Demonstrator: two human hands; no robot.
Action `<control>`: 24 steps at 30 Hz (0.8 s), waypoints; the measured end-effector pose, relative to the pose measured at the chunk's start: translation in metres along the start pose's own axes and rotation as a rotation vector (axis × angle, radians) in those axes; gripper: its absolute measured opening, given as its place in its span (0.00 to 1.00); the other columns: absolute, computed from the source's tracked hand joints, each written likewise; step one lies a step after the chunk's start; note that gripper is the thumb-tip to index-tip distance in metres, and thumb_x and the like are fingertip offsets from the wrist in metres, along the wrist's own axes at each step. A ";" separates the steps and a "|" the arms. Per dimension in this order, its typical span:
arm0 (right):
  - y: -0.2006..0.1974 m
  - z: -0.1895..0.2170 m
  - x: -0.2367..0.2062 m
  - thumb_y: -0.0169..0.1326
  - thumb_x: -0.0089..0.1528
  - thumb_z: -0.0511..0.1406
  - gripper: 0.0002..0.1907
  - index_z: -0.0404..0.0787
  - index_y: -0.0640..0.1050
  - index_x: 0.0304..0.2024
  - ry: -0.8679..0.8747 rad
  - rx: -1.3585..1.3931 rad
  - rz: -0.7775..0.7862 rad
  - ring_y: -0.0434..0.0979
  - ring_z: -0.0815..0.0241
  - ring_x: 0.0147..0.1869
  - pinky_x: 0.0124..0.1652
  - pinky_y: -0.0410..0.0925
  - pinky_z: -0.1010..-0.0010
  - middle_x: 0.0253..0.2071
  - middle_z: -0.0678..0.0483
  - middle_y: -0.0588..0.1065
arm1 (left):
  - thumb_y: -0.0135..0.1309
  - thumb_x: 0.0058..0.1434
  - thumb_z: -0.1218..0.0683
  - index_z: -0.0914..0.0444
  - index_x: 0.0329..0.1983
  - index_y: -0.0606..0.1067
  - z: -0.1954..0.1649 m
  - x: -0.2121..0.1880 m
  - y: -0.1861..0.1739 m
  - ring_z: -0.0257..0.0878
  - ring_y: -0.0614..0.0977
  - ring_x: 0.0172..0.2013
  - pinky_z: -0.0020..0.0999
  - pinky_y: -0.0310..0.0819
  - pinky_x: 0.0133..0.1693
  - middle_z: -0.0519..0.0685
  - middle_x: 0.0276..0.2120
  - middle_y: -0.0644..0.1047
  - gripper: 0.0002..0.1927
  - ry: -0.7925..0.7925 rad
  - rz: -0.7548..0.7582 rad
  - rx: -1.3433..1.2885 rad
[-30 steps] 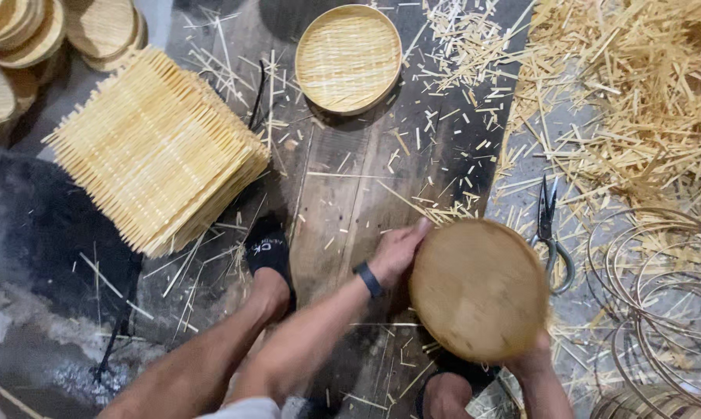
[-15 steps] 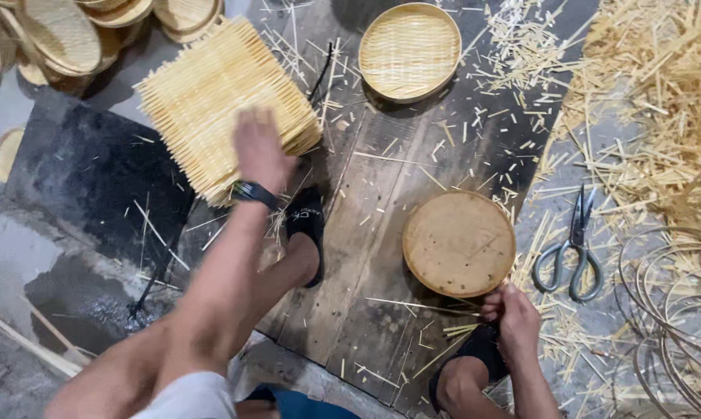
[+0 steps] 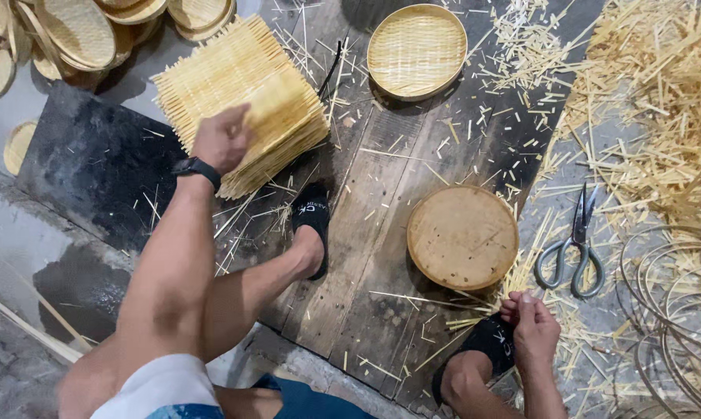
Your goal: The person sits on the floor and trims excess bamboo sticks from woven bamboo mats using shears. They press a woven mat over a round wooden form, cut off the protruding stick ends around the edge, fit a bamboo ring over the trimmed mat, and set the finished round piece aside with other completed pieces.
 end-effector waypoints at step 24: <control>0.024 0.047 0.052 0.60 0.62 0.28 0.15 0.31 0.78 0.51 -0.126 0.063 0.083 0.79 0.68 0.43 0.45 0.73 0.76 0.44 0.53 0.81 | 0.71 0.53 0.57 0.68 0.58 0.71 -0.134 -0.158 0.308 0.41 0.79 0.47 0.37 0.74 0.49 0.54 0.49 0.78 0.32 -0.367 0.486 -0.673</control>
Point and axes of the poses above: each hand's wrist, its own x-axis towards the middle knuckle, its own y-axis out of the palm, z = x × y, the point moved 5 cm from there along x, towards the middle knuckle
